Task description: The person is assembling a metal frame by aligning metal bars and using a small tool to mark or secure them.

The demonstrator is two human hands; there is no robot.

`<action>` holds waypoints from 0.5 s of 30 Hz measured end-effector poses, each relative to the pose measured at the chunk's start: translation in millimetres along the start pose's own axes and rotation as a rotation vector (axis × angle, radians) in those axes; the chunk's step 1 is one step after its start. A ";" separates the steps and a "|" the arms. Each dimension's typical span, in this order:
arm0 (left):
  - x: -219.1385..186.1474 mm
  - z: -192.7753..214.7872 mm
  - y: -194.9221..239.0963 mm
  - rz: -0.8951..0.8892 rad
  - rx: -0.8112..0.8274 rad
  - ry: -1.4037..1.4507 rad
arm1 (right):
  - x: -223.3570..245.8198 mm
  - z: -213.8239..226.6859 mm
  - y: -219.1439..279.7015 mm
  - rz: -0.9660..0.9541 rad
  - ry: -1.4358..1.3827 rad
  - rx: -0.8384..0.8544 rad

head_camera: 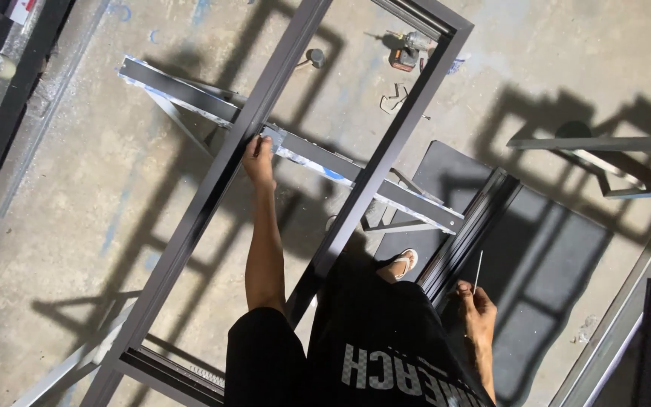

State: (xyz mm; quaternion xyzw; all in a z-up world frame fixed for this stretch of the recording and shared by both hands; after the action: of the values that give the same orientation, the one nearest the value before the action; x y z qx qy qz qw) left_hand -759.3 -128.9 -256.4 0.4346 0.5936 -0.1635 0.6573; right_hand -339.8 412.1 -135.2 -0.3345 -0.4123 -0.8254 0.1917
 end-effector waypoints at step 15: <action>-10.8 56.0 43.3 -0.190 -0.277 0.050 | 3.2 7.9 -9.2 0.066 0.023 -0.061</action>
State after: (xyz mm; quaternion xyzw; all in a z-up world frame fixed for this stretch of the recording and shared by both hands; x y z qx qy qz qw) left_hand -694.5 -150.4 -234.7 0.2857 0.6651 -0.1305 0.6775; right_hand -344.4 423.7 -134.5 -0.3440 -0.3736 -0.8346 0.2133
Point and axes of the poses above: each hand's wrist, its own y-axis away from the middle knuckle, its own z-axis out of the back of the hand, x = y × z, the point moved 10 cm from there along -y, towards the middle knuckle, and after that the axes turned 6 degrees about y, right-handed, at the moved point
